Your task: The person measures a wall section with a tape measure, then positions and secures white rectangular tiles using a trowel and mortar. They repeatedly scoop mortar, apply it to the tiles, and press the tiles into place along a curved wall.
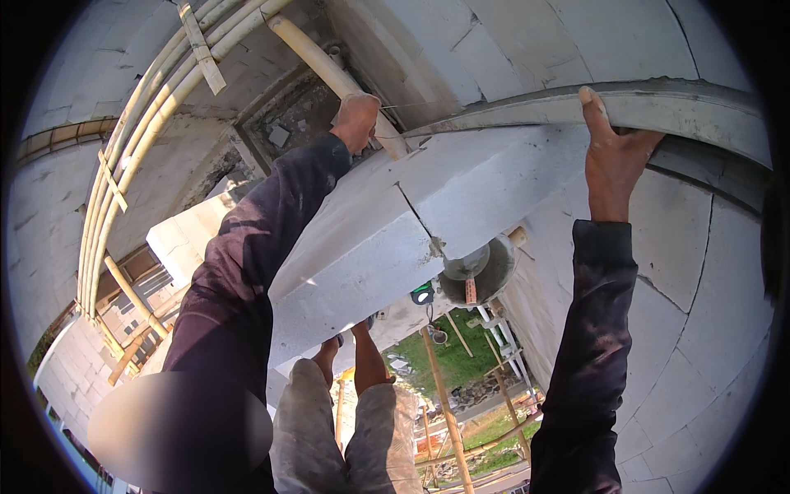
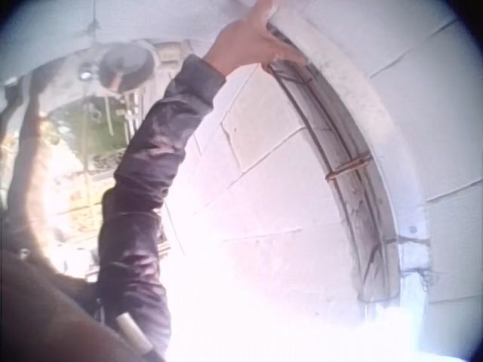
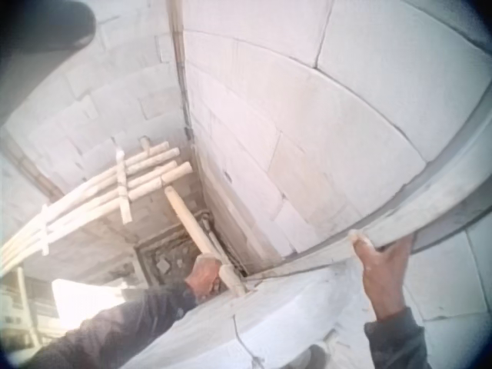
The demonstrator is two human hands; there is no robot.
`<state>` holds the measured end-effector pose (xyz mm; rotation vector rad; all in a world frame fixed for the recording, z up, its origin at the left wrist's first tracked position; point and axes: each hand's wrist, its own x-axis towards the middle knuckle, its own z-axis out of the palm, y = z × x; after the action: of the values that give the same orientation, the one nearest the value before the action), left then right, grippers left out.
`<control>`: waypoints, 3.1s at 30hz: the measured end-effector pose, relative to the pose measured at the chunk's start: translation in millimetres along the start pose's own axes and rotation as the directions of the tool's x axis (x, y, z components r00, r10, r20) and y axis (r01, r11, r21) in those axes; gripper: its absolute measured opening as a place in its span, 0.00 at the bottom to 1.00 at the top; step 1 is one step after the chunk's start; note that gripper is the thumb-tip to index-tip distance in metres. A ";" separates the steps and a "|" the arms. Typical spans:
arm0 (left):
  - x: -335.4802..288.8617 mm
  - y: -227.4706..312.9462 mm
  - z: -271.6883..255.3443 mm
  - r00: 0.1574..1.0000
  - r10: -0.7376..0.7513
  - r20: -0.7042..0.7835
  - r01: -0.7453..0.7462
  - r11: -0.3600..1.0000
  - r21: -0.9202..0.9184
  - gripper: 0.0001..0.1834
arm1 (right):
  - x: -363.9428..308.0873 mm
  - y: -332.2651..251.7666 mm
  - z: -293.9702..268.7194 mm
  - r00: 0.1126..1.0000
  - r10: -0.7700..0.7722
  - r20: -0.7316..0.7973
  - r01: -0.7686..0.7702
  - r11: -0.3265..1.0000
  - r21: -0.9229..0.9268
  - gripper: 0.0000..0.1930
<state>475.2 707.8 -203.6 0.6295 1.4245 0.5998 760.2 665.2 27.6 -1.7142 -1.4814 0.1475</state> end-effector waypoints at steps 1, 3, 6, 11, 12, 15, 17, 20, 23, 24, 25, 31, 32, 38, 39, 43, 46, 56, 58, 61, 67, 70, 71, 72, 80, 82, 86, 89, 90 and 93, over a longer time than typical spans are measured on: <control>-16.2 8.2 -23.4 0.996 -0.082 -0.044 0.071 0.975 -0.210 0.05 | 0.7 0.7 -1.0 1.000 0.017 0.007 -0.018 1.000 0.022 0.48; -47.4 29.0 -50.4 0.998 -0.050 -0.043 0.041 0.980 -0.197 0.05 | 2.5 0.8 -4.1 0.999 0.037 0.013 -0.037 0.999 0.032 0.48; -77.5 56.7 -81.9 0.997 0.026 -0.075 -0.031 0.997 -0.071 0.05 | 3.9 5.3 -9.2 0.999 0.033 0.016 -0.033 0.999 -0.016 0.47; -123.3 76.1 -195.5 0.964 0.177 -0.199 -0.092 0.924 0.372 0.05 | 2.0 -2.9 -8.3 0.997 0.067 0.025 -0.067 0.998 0.008 0.48; -135.9 72.0 -232.7 0.963 0.176 -0.204 -0.096 0.932 0.350 0.06 | 0.3 -3.7 -5.1 0.996 0.077 0.033 -0.077 0.997 0.009 0.48; -185.4 78.7 -300.4 0.970 0.028 -0.241 0.067 0.924 0.376 0.03 | 5.9 7.9 -13.6 0.995 0.091 0.042 -0.087 0.993 -0.075 0.49; -221.8 85.6 -353.7 0.994 -0.066 -0.085 0.064 0.998 -0.030 0.02 | 6.1 3.4 -12.5 0.996 0.087 0.036 -0.082 0.988 -0.132 0.49; -275.3 109.1 -348.5 0.980 0.082 -0.179 -0.099 0.991 -0.086 0.06 | -9.5 -14.3 -9.4 0.966 0.248 0.071 -0.223 0.942 -0.251 0.41; -290.3 126.7 -322.5 0.954 0.298 -0.039 -0.295 0.954 0.056 0.12 | -53.4 10.8 -20.3 0.786 0.586 0.197 -0.499 0.790 -0.357 0.26; -299.6 135.1 -310.2 0.937 0.350 -0.020 -0.347 0.933 0.092 0.12 | -75.6 -18.5 -11.2 0.819 0.527 0.226 -0.465 0.841 -0.276 0.20; -313.3 144.7 -306.5 0.927 0.371 -0.045 -0.358 0.916 0.179 0.14 | -104.6 -62.2 7.8 0.848 0.466 0.252 -0.432 0.884 -0.180 0.14; -348.4 192.2 -279.4 0.872 0.489 -0.017 -0.451 0.816 0.362 0.19 | -162.1 -151.1 65.5 0.780 0.266 0.566 -0.290 0.956 -0.049 0.10; -354.2 192.5 -279.5 0.862 0.508 0.004 -0.468 0.791 0.394 0.19 | -161.8 -161.7 70.2 0.715 0.305 0.629 -0.371 0.928 -0.028 0.12; -399.9 185.5 -243.9 0.885 0.453 0.109 -0.415 0.661 0.626 0.26 | -128.8 -187.3 82.9 0.354 0.450 0.820 -0.931 0.252 0.263 0.25; -412.8 185.9 -240.4 0.912 0.398 0.100 -0.353 0.636 0.687 0.26 | -123.6 -187.3 86.0 0.363 0.432 0.825 -0.931 0.127 0.343 0.26; -458.4 176.3 -247.3 0.918 0.397 -0.001 -0.248 0.576 0.779 0.22 | -104.7 -185.1 94.6 0.457 0.522 0.720 -0.788 -0.139 0.600 0.19; -485.6 169.4 -307.1 0.832 0.523 -0.185 -0.186 0.578 0.795 0.14 | -64.4 -126.4 87.1 0.476 0.644 0.600 -0.681 -0.162 0.714 0.12; -647.6 138.7 -615.5 0.454 0.765 -0.457 0.448 0.247 0.859 0.26 | -64.4 -143.3 146.5 0.391 0.634 0.667 -0.759 -0.188 0.623 0.07; -667.0 134.2 -623.8 0.383 0.730 -0.566 0.548 0.314 0.775 0.25 | -60.3 -191.5 145.3 0.424 0.572 0.702 -0.779 -0.165 0.605 0.06; -685.6 99.5 -656.9 0.433 0.603 -0.670 0.319 0.593 0.740 0.21 | -61.1 -212.1 147.1 0.440 0.580 0.685 -0.714 -0.236 0.659 0.06; -669.7 56.9 -583.3 0.432 0.668 -0.606 0.317 0.517 0.795 0.19 | -65.0 -213.8 104.2 0.496 0.532 0.687 -0.748 -0.140 0.648 0.06; -669.8 54.3 -575.3 0.465 0.652 -0.598 0.262 0.544 0.797 0.18 | -38.9 -208.1 82.2 0.524 0.498 0.691 -0.729 -0.158 0.666 0.07; -663.1 60.9 -555.0 0.488 0.632 -0.602 0.214 0.582 0.784 0.18 | -17.7 -199.5 73.9 0.550 0.528 0.647 -0.690 -0.149 0.708 0.09; -655.1 69.1 -533.1 0.512 0.611 -0.604 0.163 0.621 0.767 0.18 | 12.5 -190.1 62.3 0.576 0.557 0.598 -0.648 -0.136 0.750 0.11; -629.4 144.2 -400.5 0.639 0.571 -0.516 -0.007 0.675 0.738 0.19 | 180.1 -142.7 -6.0 0.546 0.766 0.338 -0.807 0.372 0.459 0.08; -638.8 153.5 -394.8 0.639 0.560 -0.528 -0.005 0.689 0.724 0.20 | 194.2 -141.8 -1.5 0.678 0.633 0.373 -0.607 0.769 -0.203 0.10; -629.1 138.6 -380.2 0.674 0.556 -0.487 -0.056 0.696 0.716 0.20 | 296.3 -54.9 -32.8 0.923 0.199 0.328 0.059 0.771 -0.634 0.13; -647.4 134.6 -378.3 0.653 0.550 -0.521 -0.009 0.693 0.721 0.19 | 312.4 -84.4 -24.8 0.984 0.008 0.177 0.073 0.894 -0.442 0.10; -662.3 140.1 -376.0 0.632 0.553 -0.543 0.027 0.685 0.728 0.19 | 308.2 -116.3 -17.3 0.987 0.006 0.161 0.060 0.914 -0.402 0.09; -667.2 135.6 -364.1 0.627 0.497 -0.600 0.098 0.714 0.693 0.18 | 335.0 -194.0 -59.8 0.993 -0.028 0.112 0.063 0.946 -0.319 0.18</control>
<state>72.4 342.5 344.4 1.2497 2.4658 0.5445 745.5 911.9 331.5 -1.9537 -1.6961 -0.0319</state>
